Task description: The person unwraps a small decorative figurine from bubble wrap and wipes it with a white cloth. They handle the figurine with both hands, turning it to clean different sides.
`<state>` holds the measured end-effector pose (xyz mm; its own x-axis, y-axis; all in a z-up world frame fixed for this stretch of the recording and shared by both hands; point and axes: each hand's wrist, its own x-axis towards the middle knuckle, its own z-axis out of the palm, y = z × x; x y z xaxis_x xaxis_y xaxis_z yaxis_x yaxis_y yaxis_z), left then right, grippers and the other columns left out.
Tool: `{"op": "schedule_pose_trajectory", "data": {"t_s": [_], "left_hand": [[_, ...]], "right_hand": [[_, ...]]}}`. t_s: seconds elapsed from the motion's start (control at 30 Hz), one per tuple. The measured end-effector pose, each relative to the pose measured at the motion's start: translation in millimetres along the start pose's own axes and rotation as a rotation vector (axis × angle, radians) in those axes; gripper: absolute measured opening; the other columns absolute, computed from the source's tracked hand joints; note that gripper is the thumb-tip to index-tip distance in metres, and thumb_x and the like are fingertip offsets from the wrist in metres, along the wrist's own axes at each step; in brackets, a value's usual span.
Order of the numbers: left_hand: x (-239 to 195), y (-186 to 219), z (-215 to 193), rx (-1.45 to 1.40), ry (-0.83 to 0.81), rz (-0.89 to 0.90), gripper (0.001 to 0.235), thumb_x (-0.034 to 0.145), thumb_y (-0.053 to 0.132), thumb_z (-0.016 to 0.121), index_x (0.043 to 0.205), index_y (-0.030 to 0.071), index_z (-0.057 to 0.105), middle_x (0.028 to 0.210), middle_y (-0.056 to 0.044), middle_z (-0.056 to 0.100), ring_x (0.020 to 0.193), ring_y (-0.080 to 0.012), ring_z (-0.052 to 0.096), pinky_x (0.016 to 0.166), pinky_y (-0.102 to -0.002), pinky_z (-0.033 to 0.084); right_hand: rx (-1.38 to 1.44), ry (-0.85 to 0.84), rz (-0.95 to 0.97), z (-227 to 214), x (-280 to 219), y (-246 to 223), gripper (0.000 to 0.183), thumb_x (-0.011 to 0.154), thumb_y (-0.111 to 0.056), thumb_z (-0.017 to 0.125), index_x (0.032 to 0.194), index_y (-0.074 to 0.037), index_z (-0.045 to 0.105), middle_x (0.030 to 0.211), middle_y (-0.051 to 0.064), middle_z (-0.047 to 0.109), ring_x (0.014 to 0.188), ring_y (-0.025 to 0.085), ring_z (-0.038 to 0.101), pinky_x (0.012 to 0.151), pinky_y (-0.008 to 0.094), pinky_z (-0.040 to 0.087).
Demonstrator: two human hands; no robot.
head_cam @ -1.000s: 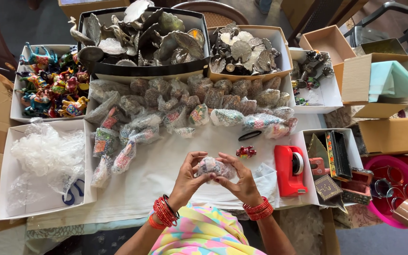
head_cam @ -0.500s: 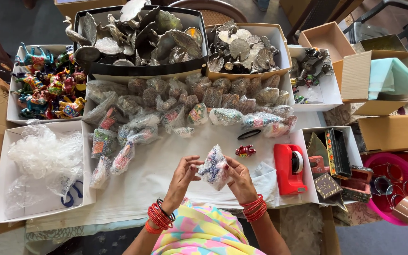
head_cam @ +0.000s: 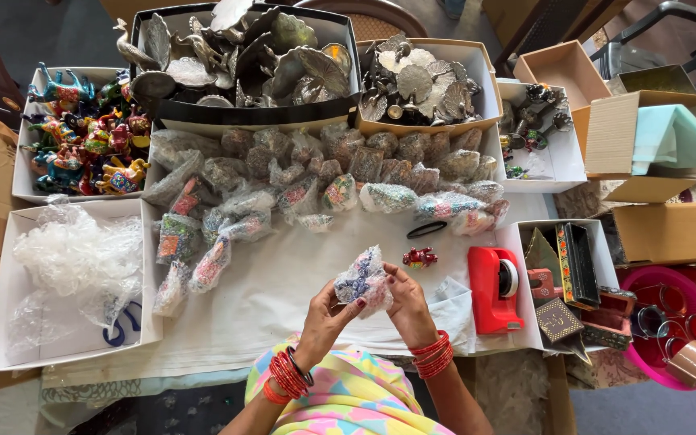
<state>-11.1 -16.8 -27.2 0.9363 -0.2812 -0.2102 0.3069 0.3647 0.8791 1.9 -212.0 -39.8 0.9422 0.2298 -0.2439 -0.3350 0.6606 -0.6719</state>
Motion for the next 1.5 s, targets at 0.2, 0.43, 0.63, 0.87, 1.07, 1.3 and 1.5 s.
{"op": "schedule_pose_trajectory", "data": {"t_s": [0.2, 0.43, 0.63, 0.87, 1.07, 1.3, 1.5], "left_hand": [[0.2, -0.5, -1.8, 0.081, 0.009, -0.011, 0.04, 0.091, 0.011, 0.075, 0.127, -0.001, 0.062, 0.112, -0.006, 0.074, 0.1, -0.0112, 0.069, 0.089, -0.028, 0.058], [7.2, -22.9, -8.9, 0.21, 0.021, 0.036, 0.037, 0.092, 0.013, 0.076, 0.124, -0.003, 0.063, 0.108, -0.006, 0.074, 0.098, -0.012, 0.071, 0.087, -0.029, 0.06], [16.1, -43.0, -18.4, 0.193, 0.29, 0.033, 0.068, 0.09, 0.018, 0.072, 0.148, 0.009, 0.037, 0.138, -0.01, 0.052, 0.117, -0.0188, 0.059, 0.092, -0.033, 0.057], [-4.5, -29.4, -26.2, 0.857, 0.264, 0.308, 0.084, 0.075, 0.013, 0.086, 0.145, 0.008, 0.04, 0.14, -0.019, 0.045, 0.13, -0.037, 0.047, 0.106, -0.045, 0.044], [-4.7, -73.3, -29.8, 0.952, 0.213, 0.199, 0.077, 0.076, 0.017, 0.087, 0.141, 0.01, 0.046, 0.137, -0.019, 0.048, 0.132, -0.0382, 0.048, 0.113, -0.043, 0.041], [-4.0, -96.6, -38.1, 1.072, 0.166, 0.339, 0.097, 0.07, 0.02, 0.091, 0.142, -0.008, 0.032, 0.14, -0.031, 0.043, 0.13, -0.0473, 0.043, 0.108, -0.05, 0.037], [-0.1, -104.0, -60.9, 1.049, 0.3, 0.071, 0.077, 0.074, 0.022, 0.087, 0.134, 0.005, 0.042, 0.128, -0.019, 0.055, 0.118, -0.0384, 0.058, 0.098, -0.046, 0.049]], "right_hand": [[-0.085, -0.01, 0.008, 3.1, 0.3, -3.9, 0.045, 0.096, -0.013, 0.062, 0.137, 0.003, 0.049, 0.123, 0.014, 0.066, 0.111, 0.02, 0.067, 0.098, 0.038, 0.055], [-0.129, 0.048, -0.037, -3.5, 4.5, 9.4, 0.041, 0.097, -0.009, 0.061, 0.134, 0.006, 0.053, 0.12, 0.015, 0.066, 0.107, 0.02, 0.067, 0.095, 0.037, 0.056], [-0.123, 0.188, -0.096, -10.5, 15.3, 27.9, 0.05, 0.093, -0.002, 0.063, 0.139, 0.002, 0.044, 0.126, 0.012, 0.065, 0.113, 0.017, 0.066, 0.095, 0.033, 0.054], [-0.626, 0.271, -0.108, -33.2, 21.2, 55.2, 0.071, 0.086, -0.002, 0.072, 0.145, -0.005, 0.035, 0.122, 0.016, 0.068, 0.108, 0.02, 0.066, 0.091, 0.035, 0.058], [-0.559, 0.313, -0.094, -84.9, 42.4, 106.3, 0.065, 0.088, -0.008, 0.076, 0.143, -0.005, 0.042, 0.116, 0.013, 0.069, 0.104, 0.019, 0.066, 0.09, 0.034, 0.057], [-0.423, 0.304, 0.174, -90.3, 39.1, 119.8, 0.056, 0.092, -0.019, 0.07, 0.14, -0.001, 0.048, 0.118, 0.008, 0.061, 0.104, 0.017, 0.062, 0.081, 0.037, 0.056], [-0.292, 0.152, 0.268, -70.2, 30.3, 115.8, 0.058, 0.093, -0.02, 0.063, 0.144, -0.003, 0.041, 0.132, 0.016, 0.059, 0.115, 0.026, 0.065, 0.093, 0.044, 0.056]]}}
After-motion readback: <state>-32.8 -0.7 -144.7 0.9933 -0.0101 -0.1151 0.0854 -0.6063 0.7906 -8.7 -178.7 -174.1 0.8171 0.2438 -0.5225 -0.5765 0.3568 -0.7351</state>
